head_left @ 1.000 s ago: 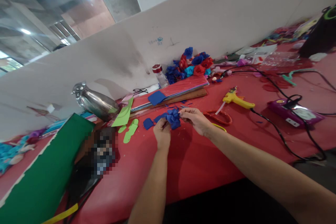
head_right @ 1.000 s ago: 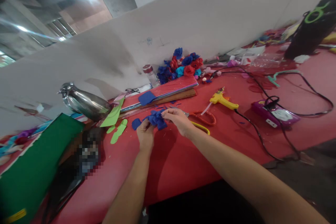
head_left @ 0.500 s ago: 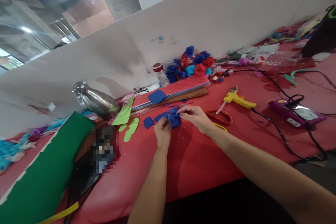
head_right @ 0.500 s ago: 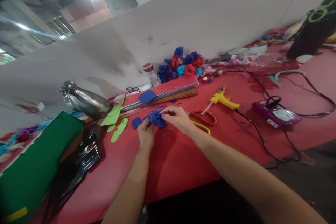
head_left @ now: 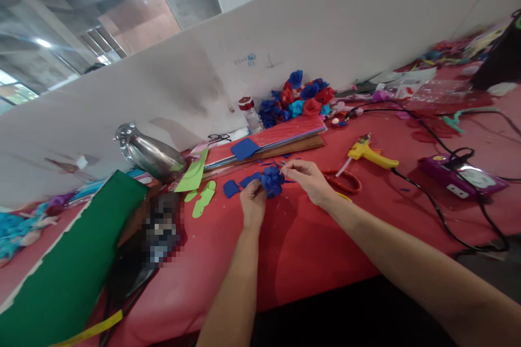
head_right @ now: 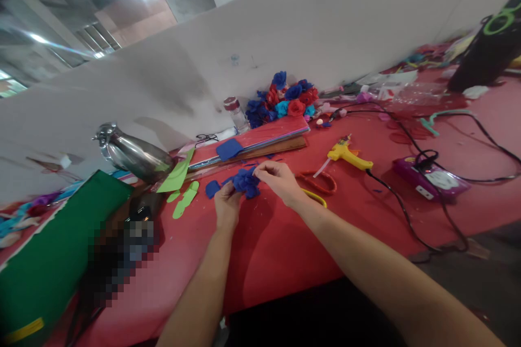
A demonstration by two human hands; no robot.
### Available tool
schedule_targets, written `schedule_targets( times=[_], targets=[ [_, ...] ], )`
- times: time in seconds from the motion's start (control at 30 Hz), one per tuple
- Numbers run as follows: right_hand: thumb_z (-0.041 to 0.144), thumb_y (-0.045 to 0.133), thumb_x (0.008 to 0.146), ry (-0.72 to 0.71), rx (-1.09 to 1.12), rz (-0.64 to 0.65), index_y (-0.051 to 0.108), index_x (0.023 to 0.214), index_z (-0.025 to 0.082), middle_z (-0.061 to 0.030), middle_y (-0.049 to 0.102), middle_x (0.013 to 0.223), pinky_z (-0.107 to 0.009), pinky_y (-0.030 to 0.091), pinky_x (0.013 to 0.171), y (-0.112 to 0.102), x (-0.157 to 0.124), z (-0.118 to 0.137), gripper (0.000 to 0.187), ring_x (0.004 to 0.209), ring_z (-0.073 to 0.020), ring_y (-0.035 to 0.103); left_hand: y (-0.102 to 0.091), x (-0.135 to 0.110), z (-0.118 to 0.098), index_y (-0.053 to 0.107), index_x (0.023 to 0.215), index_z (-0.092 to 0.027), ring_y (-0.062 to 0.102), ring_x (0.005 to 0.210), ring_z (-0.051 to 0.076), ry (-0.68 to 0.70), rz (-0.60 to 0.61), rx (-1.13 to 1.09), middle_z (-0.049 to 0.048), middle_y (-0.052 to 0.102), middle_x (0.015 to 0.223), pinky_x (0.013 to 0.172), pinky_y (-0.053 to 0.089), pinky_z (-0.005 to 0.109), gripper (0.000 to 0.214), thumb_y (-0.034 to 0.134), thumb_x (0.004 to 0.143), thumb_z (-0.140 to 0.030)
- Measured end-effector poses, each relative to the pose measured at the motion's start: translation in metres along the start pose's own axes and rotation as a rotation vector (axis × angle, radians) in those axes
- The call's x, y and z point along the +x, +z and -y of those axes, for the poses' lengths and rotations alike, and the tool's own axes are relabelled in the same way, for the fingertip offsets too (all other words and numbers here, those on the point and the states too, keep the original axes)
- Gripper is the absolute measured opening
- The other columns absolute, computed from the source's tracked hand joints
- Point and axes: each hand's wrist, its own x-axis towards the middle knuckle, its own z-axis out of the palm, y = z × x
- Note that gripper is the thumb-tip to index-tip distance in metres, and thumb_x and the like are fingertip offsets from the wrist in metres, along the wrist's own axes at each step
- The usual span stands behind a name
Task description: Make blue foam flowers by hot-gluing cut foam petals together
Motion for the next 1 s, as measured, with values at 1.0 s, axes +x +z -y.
schedule_targets(
  times=[1.0],
  targets=[
    [0.016, 0.057, 0.083, -0.687, -0.525, -0.076, 0.068, 0.086, 0.022, -0.0056, 0.066, 0.079, -0.034, 0.048, 0.072, 0.004, -0.017, 0.011, 0.013, 0.076, -0.0181, 0.06, -0.001, -0.002, 0.002, 0.055, 0.055, -0.017, 0.045, 0.061, 0.011, 0.011, -0.148, 0.062, -0.0025, 0.048, 0.058, 0.061, 0.04, 0.022, 0.011, 0.055, 0.066, -0.017]
  ],
)
